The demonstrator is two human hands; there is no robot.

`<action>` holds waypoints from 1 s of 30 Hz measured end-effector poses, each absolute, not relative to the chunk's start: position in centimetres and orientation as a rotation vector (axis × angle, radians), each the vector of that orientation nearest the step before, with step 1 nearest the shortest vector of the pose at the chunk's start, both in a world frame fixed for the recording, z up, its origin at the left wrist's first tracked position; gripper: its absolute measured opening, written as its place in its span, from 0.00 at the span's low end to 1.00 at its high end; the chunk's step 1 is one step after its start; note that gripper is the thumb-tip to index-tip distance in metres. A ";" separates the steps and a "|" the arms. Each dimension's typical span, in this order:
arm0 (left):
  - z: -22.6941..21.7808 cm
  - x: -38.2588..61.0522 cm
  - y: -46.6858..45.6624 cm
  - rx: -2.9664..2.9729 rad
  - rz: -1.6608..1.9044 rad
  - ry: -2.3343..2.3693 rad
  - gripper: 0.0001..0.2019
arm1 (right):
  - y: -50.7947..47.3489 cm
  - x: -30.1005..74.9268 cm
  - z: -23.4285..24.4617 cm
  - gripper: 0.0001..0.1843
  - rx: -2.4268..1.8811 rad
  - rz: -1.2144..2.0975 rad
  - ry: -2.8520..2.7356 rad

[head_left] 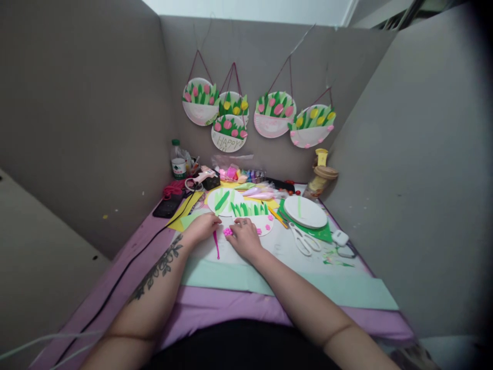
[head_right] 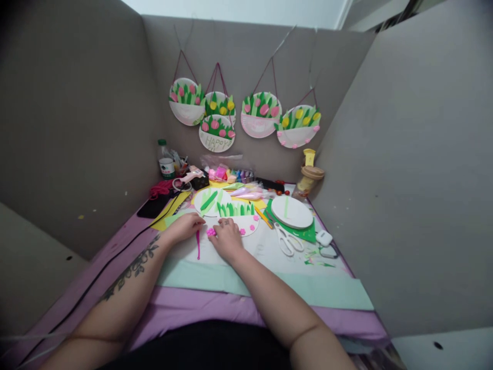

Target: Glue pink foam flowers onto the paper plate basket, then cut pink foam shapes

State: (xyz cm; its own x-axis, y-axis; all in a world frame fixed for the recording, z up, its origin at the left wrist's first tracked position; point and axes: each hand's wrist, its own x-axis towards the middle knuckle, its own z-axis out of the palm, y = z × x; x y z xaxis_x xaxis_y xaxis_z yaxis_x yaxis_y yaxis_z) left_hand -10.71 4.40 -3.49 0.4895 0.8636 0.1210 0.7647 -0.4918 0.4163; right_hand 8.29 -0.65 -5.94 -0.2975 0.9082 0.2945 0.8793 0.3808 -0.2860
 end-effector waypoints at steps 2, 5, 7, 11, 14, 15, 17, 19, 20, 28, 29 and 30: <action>-3.9 -10.5 4.5 2.366 0.497 1.374 0.14 | -0.5 8.2 -6.2 0.12 -1.525 0.104 -2.222; -4.4 -10.0 4.5 2.236 0.583 1.368 0.17 | -0.4 8.3 -6.5 0.11 -1.488 0.073 -2.180; -4.7 -9.7 4.5 2.139 0.628 1.344 0.19 | -0.4 8.3 -6.5 0.11 -1.469 0.042 -2.154; -5.1 -9.4 4.4 1.943 0.638 1.224 0.21 | -0.4 8.4 -6.4 0.12 -1.430 -0.014 -2.115; -5.2 -9.2 4.4 1.812 0.626 1.115 0.21 | -0.3 8.4 -6.4 0.13 -1.400 -0.044 -2.096; -5.2 -9.1 4.4 1.776 0.629 1.081 0.20 | -0.3 8.4 -6.4 0.13 -1.395 -0.045 -2.092; -5.2 -9.0 4.3 1.719 0.645 1.027 0.18 | -0.2 8.4 -6.4 0.15 -1.388 -0.038 -2.081; -5.1 -9.0 4.3 1.673 0.667 0.997 0.16 | -0.2 8.5 -6.4 0.17 -1.379 -0.027 -2.064; -5.1 -9.0 4.3 1.653 0.678 0.990 0.16 | -0.2 8.6 -6.5 0.19 -1.372 -0.022 -2.058; -5.0 -9.3 4.4 1.538 0.734 0.971 0.13 | -0.1 8.7 -6.6 0.19 -1.362 -0.003 -2.058; -5.1 -9.3 4.4 1.530 0.732 0.968 0.12 | -0.1 8.7 -6.6 0.18 -1.360 -0.004 -2.054; -5.1 -9.3 4.4 1.524 0.730 0.966 0.11 | -0.1 8.7 -6.6 0.17 -1.356 -0.007 -2.052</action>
